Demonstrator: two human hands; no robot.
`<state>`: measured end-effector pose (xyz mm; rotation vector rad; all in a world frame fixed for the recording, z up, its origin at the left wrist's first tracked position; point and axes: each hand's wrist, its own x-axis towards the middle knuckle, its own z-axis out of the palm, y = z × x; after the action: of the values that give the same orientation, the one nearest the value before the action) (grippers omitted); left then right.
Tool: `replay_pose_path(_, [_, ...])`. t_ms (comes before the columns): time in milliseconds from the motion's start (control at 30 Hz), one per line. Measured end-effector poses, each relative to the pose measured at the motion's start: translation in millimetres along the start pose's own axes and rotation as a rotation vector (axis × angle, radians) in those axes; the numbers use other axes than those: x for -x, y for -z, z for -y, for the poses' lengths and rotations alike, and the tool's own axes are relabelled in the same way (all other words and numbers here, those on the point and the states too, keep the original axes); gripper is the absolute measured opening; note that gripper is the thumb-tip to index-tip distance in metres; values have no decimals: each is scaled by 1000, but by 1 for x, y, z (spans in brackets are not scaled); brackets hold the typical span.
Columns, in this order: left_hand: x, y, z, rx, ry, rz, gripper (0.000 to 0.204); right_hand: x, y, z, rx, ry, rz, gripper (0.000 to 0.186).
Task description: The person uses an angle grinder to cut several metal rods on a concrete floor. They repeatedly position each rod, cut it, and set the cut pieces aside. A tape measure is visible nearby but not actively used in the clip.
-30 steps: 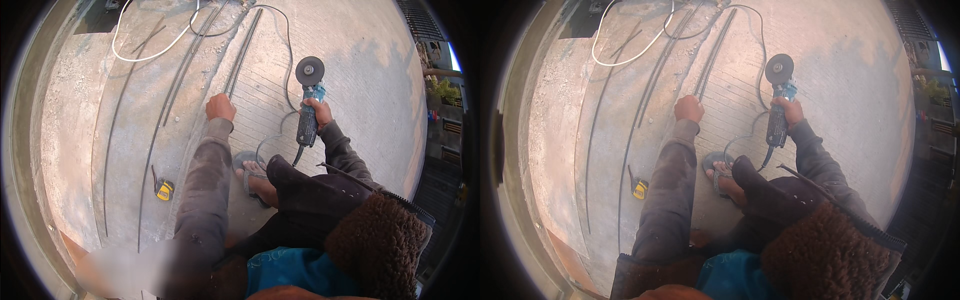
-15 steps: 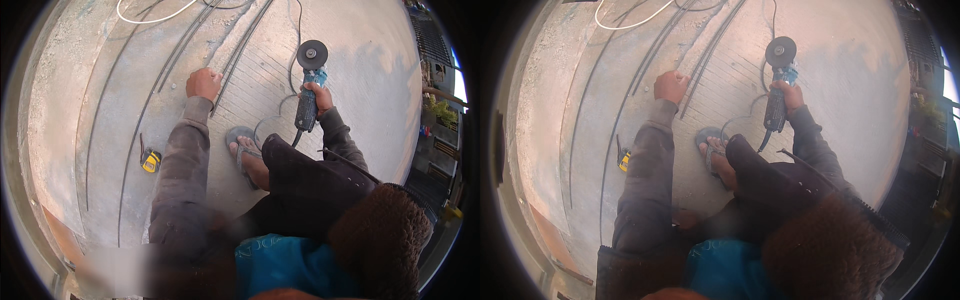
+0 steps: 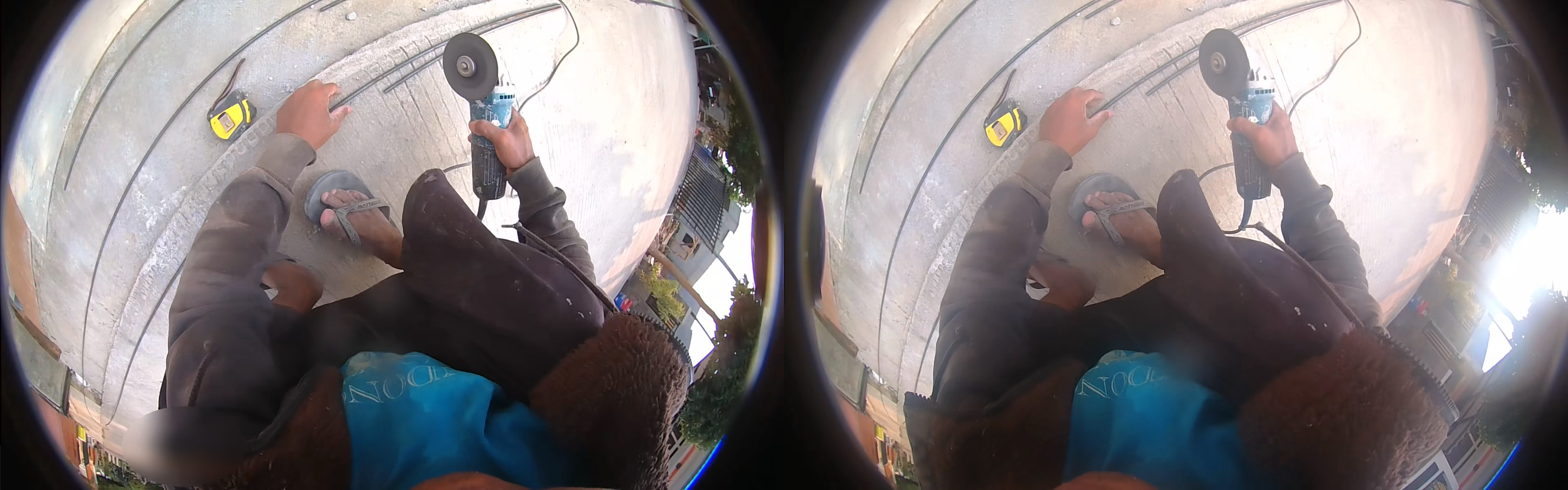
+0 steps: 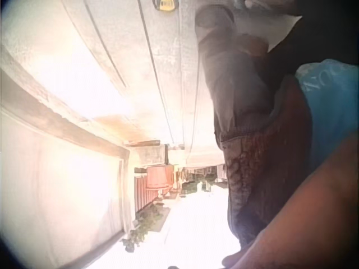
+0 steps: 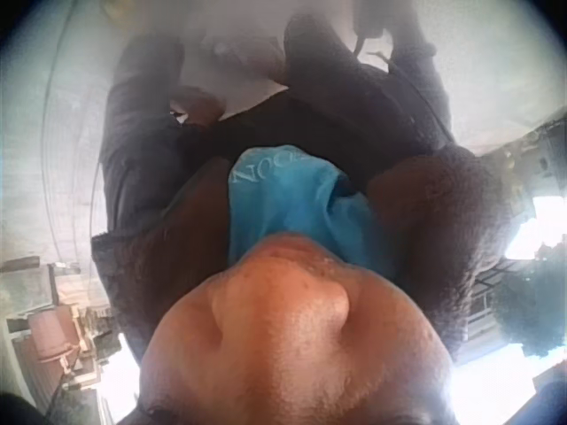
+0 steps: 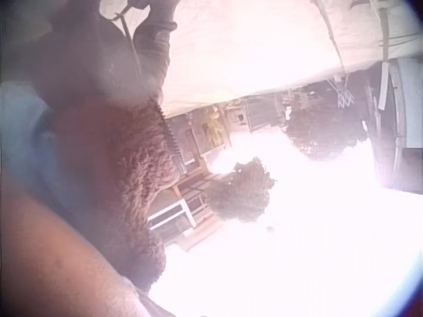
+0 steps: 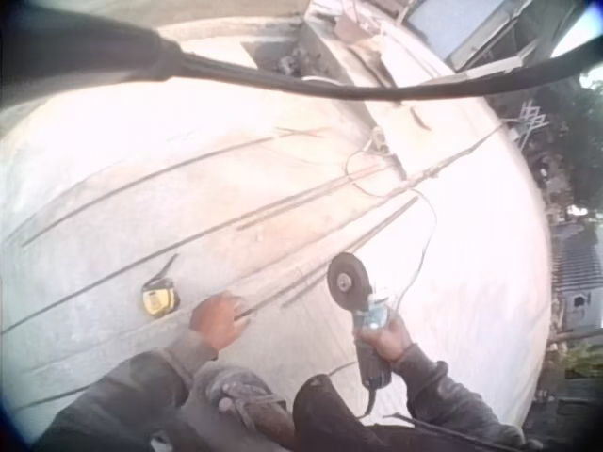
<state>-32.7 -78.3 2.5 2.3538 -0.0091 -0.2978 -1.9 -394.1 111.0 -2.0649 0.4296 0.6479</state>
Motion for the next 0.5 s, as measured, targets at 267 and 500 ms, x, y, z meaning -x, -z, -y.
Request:
replay_pose_path(267, [17,-47,6,96,-43,-339,17,-17,-47,0,354,151,94,53])
replay_pose_path(500, [15,-48,4,102,22,-343,9,-22,-58,3,511,154,85,54])
